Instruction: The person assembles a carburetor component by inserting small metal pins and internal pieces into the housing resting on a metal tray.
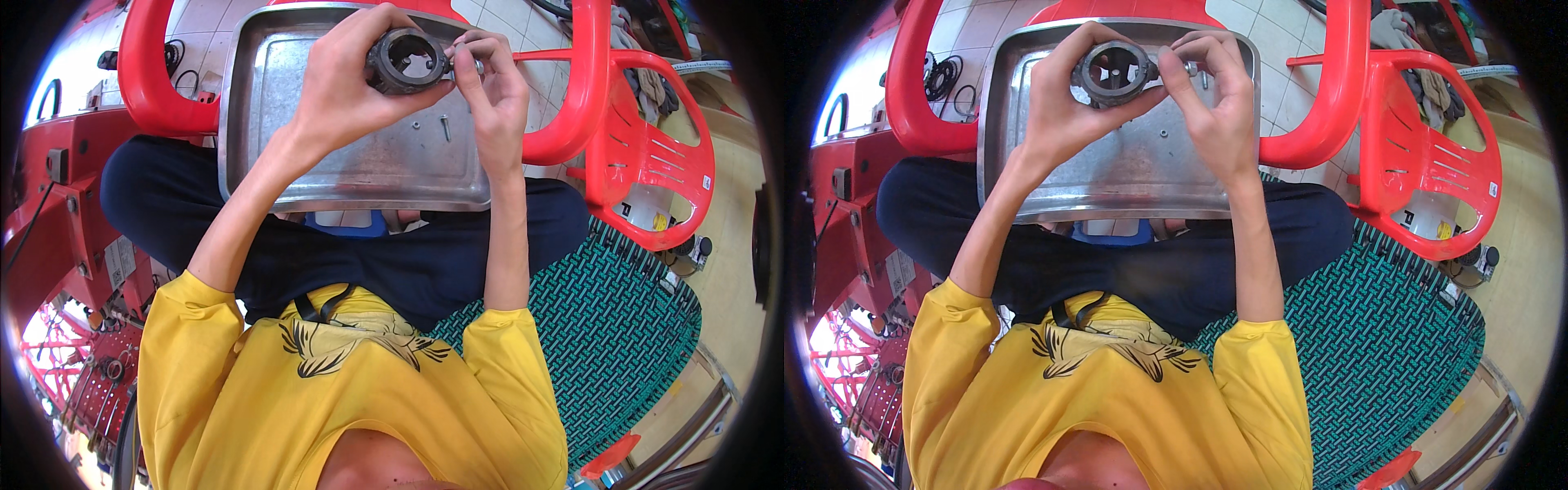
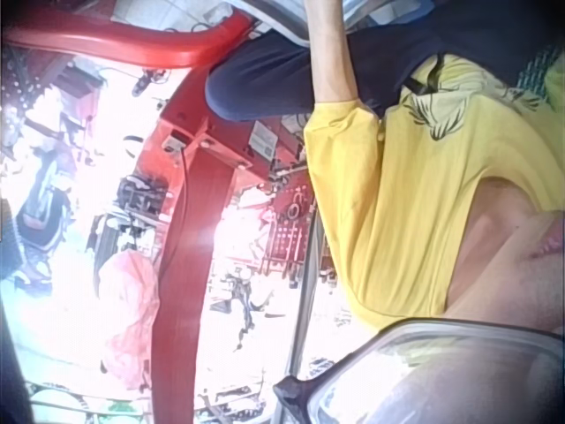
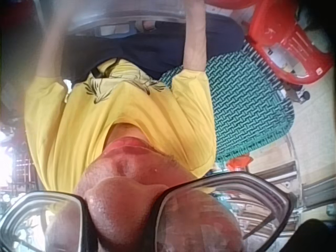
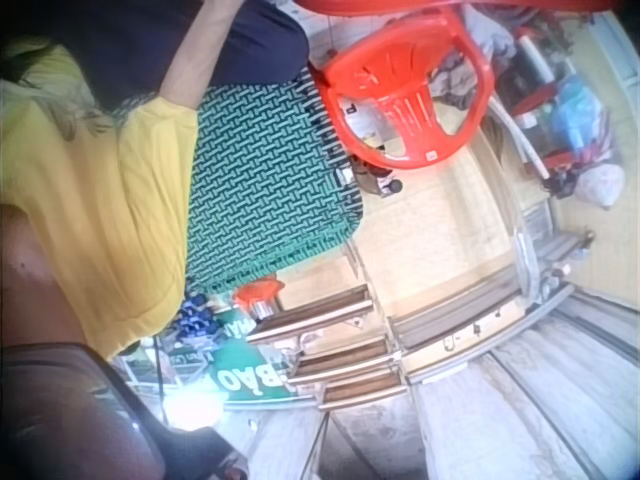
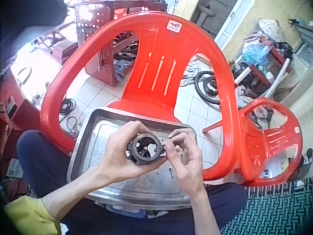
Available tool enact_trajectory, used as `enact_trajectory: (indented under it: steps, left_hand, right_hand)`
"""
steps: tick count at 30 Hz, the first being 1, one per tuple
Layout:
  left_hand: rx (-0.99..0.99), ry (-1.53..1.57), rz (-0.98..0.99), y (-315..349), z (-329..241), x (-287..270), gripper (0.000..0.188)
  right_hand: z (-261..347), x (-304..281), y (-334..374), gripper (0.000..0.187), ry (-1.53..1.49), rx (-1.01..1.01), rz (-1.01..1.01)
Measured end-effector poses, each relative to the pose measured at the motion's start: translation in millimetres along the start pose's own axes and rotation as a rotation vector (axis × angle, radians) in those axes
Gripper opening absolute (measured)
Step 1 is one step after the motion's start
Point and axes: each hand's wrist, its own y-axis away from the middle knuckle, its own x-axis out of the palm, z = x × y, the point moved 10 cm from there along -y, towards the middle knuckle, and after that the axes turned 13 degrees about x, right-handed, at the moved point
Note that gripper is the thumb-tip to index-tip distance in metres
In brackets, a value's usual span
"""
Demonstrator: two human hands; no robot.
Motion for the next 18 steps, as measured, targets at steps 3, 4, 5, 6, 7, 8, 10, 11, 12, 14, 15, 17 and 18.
enact_trajectory:
  steps: [3,4,5,6,7,8,10,11,12,14,15,17,18]
  left_hand:
    - [-0.008,-0.014,0.005,0,1,0,0.043]
    - [-0.019,-0.019,0.009,0,2,0,0.042]
    - [-0.032,-0.01,0.009,1,2,0,0.043]
    - [-0.044,0.0,0.01,1,1,0,0.043]
    - [-0.054,0.008,0.008,0,1,0,0.043]
    - [-0.048,0.007,0.008,-1,1,0,0.043]
    - [-0.036,0.008,0.008,-1,0,1,0.043]
    - [-0.019,0.0,0.003,-1,-1,1,0.043]
    - [-0.001,-0.008,-0.002,-1,-1,0,0.042]
    - [0.01,-0.029,-0.017,1,1,-1,0.042]
    - [0.003,-0.04,-0.026,3,3,-2,0.042]
    - [-0.003,-0.047,-0.039,3,4,-2,0.043]
    - [-0.006,-0.045,-0.044,2,5,-3,0.043]
  right_hand:
    - [-6,0,1,0.023,0.047,0.025,0.012]
    - [-10,1,1,0.022,0.033,0.059,0.032]
    - [-14,2,1,0.02,0.019,0.094,0.052]
    - [-13,3,2,0.019,-0.028,0.09,0.057]
    - [-10,4,2,0.018,-0.075,0.082,0.062]
    - [-8,4,2,0.017,-0.122,0.074,0.068]
    - [-2,4,1,0.016,-0.123,0.034,0.079]
    - [1,4,2,0.016,-0.124,0.014,0.085]
    - [-1,4,2,0.016,-0.147,0.055,0.084]
    - [-6,6,1,0.017,-0.191,0.135,0.086]
    - [-9,7,1,0.017,-0.143,0.151,0.087]
    - [-17,8,2,0.017,-0.044,0.181,0.085]
    - [-17,8,2,0.017,-0.076,0.185,0.092]
